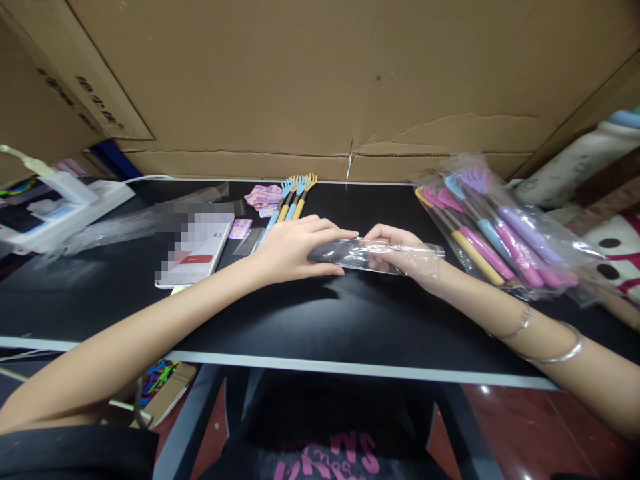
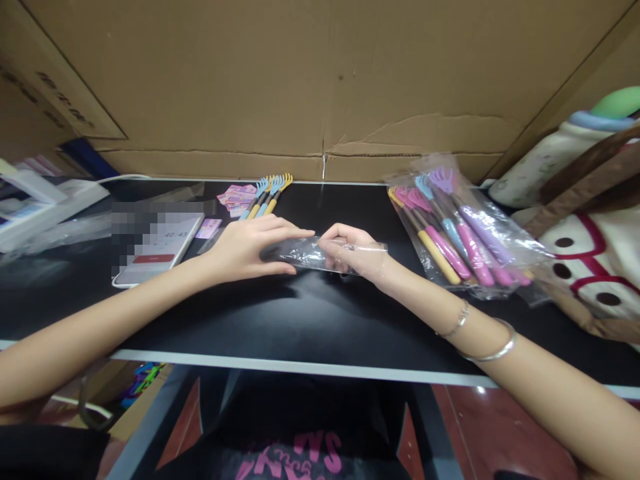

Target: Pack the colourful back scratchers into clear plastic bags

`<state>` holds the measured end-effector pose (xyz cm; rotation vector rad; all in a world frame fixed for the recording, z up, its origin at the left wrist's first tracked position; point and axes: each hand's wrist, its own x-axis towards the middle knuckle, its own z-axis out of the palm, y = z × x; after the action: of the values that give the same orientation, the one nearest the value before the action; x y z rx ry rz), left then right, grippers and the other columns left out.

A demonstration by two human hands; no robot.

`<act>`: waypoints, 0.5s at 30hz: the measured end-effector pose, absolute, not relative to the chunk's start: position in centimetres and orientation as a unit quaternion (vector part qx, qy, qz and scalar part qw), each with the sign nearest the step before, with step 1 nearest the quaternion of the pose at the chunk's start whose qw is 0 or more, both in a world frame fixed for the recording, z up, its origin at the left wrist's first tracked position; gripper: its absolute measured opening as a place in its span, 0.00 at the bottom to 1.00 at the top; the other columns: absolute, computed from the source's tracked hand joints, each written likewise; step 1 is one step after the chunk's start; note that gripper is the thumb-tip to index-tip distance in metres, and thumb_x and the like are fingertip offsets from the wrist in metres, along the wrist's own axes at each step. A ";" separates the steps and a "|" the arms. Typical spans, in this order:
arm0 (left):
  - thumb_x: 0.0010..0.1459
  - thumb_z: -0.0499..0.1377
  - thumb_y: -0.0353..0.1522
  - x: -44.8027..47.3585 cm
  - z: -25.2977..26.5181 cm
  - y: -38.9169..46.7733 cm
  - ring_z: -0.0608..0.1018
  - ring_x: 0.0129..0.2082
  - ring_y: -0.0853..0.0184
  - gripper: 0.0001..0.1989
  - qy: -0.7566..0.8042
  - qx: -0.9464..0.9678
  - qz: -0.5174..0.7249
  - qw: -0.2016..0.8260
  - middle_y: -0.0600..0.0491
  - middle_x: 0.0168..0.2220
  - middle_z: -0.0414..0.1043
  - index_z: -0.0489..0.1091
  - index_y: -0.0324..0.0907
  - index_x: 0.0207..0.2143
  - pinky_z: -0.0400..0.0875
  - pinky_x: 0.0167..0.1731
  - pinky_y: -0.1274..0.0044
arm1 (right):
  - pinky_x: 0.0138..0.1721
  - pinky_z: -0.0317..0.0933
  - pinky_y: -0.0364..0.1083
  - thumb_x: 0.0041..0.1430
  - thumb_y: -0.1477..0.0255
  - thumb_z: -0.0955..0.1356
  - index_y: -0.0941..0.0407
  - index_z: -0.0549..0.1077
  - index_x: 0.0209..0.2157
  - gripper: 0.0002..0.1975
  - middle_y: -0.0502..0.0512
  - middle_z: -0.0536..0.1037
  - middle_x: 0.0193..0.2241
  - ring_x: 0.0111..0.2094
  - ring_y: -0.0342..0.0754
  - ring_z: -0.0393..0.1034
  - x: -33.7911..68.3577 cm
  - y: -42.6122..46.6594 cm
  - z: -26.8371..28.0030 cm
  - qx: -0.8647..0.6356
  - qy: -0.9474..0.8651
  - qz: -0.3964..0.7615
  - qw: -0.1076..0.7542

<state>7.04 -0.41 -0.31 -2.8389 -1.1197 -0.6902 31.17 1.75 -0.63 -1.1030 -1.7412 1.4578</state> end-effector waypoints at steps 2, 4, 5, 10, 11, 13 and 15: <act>0.63 0.59 0.47 7.1 -0.4 -0.4 0.76 0.51 0.63 0.26 -0.344 -0.913 -0.219 -0.006 0.52 0.55 0.73 0.66 0.50 0.61 0.68 0.44 0.75 | 0.22 0.55 0.42 0.48 0.52 0.75 0.54 0.69 0.28 0.22 0.47 0.71 0.19 0.19 0.40 0.61 31.2 1.7 -0.6 -0.413 -0.659 0.547 0.309; 0.65 0.57 0.46 7.1 -0.5 -0.4 0.75 0.52 0.63 0.25 -0.340 -0.914 -0.219 -0.016 0.53 0.57 0.72 0.66 0.50 0.61 0.68 0.46 0.75 | 0.23 0.57 0.42 0.48 0.51 0.75 0.54 0.68 0.28 0.22 0.47 0.72 0.19 0.20 0.40 0.62 31.3 1.7 -0.7 -0.405 -0.662 0.544 0.319; 0.65 0.57 0.45 7.1 -0.5 -0.4 0.75 0.53 0.63 0.24 -0.341 -0.914 -0.219 -0.018 0.53 0.57 0.72 0.66 0.50 0.62 0.68 0.46 0.75 | 0.23 0.57 0.42 0.47 0.51 0.75 0.54 0.69 0.28 0.23 0.47 0.72 0.19 0.20 0.40 0.62 31.3 1.7 -0.7 -0.402 -0.663 0.543 0.322; 0.66 0.55 0.45 7.0 -0.5 -0.3 0.76 0.51 0.64 0.23 -0.351 -0.908 -0.228 -0.022 0.53 0.55 0.74 0.66 0.50 0.61 0.68 0.43 0.77 | 0.22 0.59 0.42 0.47 0.46 0.74 0.55 0.70 0.30 0.26 0.47 0.72 0.18 0.19 0.40 0.63 31.3 1.8 -0.9 -0.394 -0.666 0.540 0.331; 0.66 0.55 0.45 7.0 -0.5 -0.3 0.77 0.50 0.65 0.23 -0.351 -0.907 -0.231 -0.020 0.53 0.54 0.74 0.67 0.50 0.60 0.68 0.42 0.78 | 0.22 0.59 0.42 0.47 0.46 0.73 0.55 0.70 0.31 0.26 0.48 0.73 0.19 0.19 0.40 0.63 31.3 1.9 -1.0 -0.392 -0.667 0.540 0.331; 0.67 0.55 0.45 7.0 -0.5 -0.4 0.77 0.49 0.66 0.22 -0.347 -0.907 -0.238 -0.014 0.54 0.53 0.75 0.67 0.50 0.60 0.68 0.41 0.78 | 0.22 0.59 0.41 0.47 0.45 0.73 0.55 0.71 0.31 0.27 0.48 0.73 0.19 0.19 0.40 0.64 31.3 1.9 -1.0 -0.391 -0.671 0.537 0.329; 0.67 0.55 0.44 7.1 -0.5 -0.4 0.78 0.47 0.66 0.21 -0.344 -0.906 -0.246 -0.005 0.54 0.52 0.75 0.68 0.51 0.59 0.68 0.39 0.79 | 0.22 0.59 0.41 0.46 0.45 0.74 0.56 0.70 0.30 0.27 0.48 0.74 0.18 0.19 0.40 0.63 31.3 1.9 -1.0 -0.391 -0.677 0.533 0.325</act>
<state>7.08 -0.38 -0.51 -2.8564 -1.0842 -0.7761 31.31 1.93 -0.99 -1.0258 -1.7739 1.3968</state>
